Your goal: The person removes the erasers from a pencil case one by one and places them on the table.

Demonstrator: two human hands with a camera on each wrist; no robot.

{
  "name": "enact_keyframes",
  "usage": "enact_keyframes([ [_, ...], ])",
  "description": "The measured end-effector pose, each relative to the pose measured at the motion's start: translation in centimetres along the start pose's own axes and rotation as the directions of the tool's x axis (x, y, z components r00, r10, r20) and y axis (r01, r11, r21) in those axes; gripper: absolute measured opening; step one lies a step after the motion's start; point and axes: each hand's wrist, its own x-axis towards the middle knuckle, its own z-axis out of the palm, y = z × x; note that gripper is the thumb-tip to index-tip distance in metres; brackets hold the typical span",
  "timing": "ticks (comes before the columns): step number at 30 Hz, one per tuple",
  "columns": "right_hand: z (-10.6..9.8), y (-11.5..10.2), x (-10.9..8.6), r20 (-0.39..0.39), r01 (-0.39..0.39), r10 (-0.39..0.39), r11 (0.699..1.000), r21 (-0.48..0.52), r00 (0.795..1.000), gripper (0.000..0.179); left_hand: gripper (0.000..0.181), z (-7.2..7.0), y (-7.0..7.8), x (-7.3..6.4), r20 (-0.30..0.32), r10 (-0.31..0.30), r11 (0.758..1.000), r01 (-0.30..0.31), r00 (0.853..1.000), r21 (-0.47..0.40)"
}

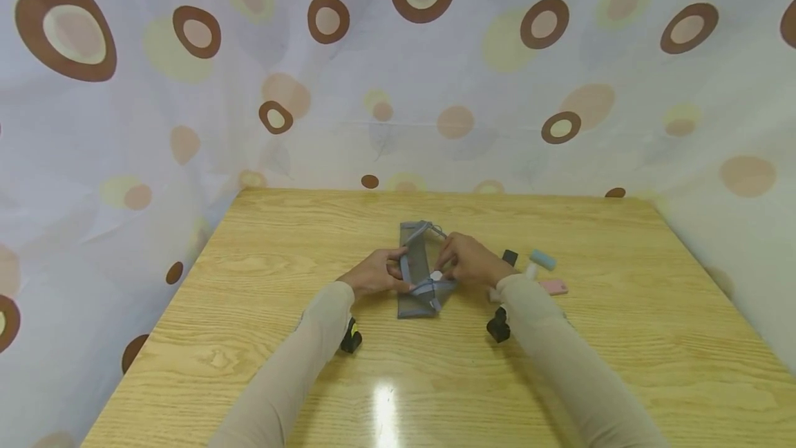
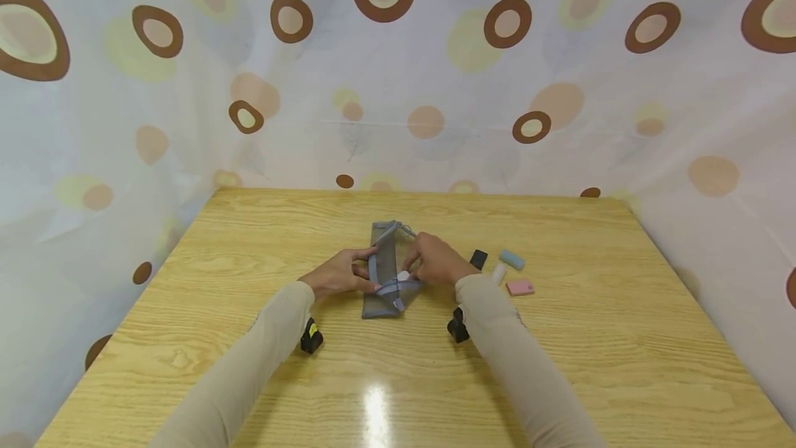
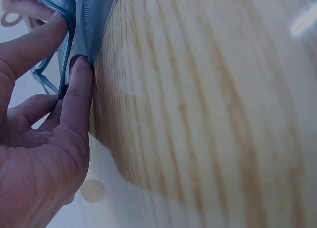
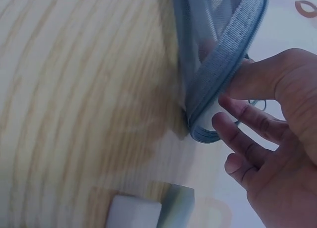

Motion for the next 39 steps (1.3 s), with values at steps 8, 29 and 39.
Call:
enact_keyframes([
  [8,-1.3,-0.2,-0.6,-0.007,-0.06,0.06,0.998,-0.007,0.998,0.016,0.092,0.0,-0.1,0.1,0.006,0.009,1.0,-0.009,1.0,-0.01],
  [29,-6.3,1.0,-5.5,-0.111,-0.157,0.158,0.987,0.021,0.981,0.018,0.092,-0.1,-0.1,-0.1,0.009,0.01,1.0,-0.01,1.0,0.011],
  [39,-8.8,2.0,-9.7,-0.155,-0.228,0.231,0.973,0.036,0.961,0.016,0.091,0.2,0.2,-0.3,-0.01,-0.011,0.999,0.011,1.0,0.037],
])
